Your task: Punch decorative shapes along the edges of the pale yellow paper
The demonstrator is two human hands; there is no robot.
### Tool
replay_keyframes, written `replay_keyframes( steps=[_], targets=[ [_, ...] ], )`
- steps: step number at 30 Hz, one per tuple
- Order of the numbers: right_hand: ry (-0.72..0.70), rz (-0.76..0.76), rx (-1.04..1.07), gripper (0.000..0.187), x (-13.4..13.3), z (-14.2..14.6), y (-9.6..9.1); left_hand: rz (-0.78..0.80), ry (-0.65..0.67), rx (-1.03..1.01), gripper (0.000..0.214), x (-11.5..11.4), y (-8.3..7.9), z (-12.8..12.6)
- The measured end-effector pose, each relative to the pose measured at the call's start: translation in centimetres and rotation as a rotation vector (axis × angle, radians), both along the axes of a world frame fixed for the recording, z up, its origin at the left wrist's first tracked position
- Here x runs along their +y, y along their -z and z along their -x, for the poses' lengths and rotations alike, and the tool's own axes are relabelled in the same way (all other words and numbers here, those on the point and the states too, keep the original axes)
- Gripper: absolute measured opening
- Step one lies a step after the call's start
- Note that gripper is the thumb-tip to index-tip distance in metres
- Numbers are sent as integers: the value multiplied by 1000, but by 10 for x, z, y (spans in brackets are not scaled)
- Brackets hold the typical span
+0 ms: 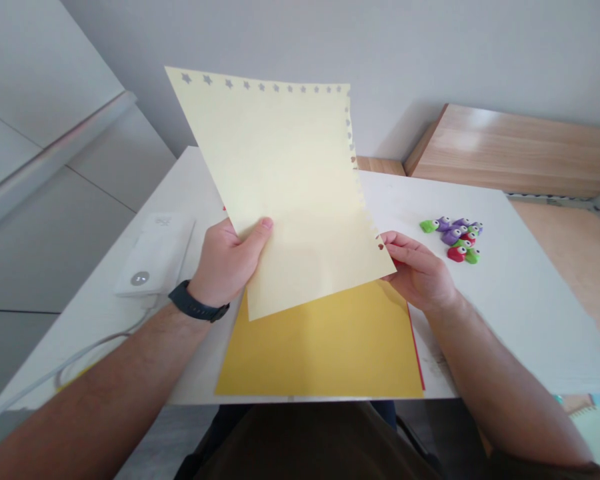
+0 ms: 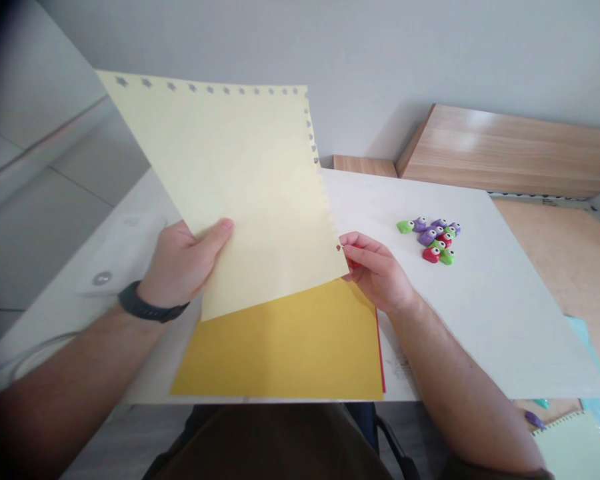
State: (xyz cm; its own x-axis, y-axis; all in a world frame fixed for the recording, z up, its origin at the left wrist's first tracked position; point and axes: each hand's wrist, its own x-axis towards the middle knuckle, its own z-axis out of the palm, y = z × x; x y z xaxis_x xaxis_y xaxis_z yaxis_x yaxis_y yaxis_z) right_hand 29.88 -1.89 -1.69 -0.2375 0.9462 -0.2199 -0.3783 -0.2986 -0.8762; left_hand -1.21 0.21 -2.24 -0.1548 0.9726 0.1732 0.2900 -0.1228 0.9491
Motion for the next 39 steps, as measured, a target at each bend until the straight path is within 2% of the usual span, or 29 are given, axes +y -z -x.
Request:
replay_keyframes(
  steps=[15, 26, 32, 39],
  targets=[
    [23, -41, -30, 13, 0, 3, -2, 2, -3, 16, 36, 0, 0, -1],
    [-21, -48, -36, 13, -2, 1, 0, 20, -5, 4, 31, -2, -4, -2],
    [-1, -55, -82, 18, -3, 2, 1, 24, -1, -11, 35, -2, -3, -1],
    [39, -67, -70, 20, -3, 3, 0, 22, -15, -110, 38, -1, -2, -5]
  ],
)
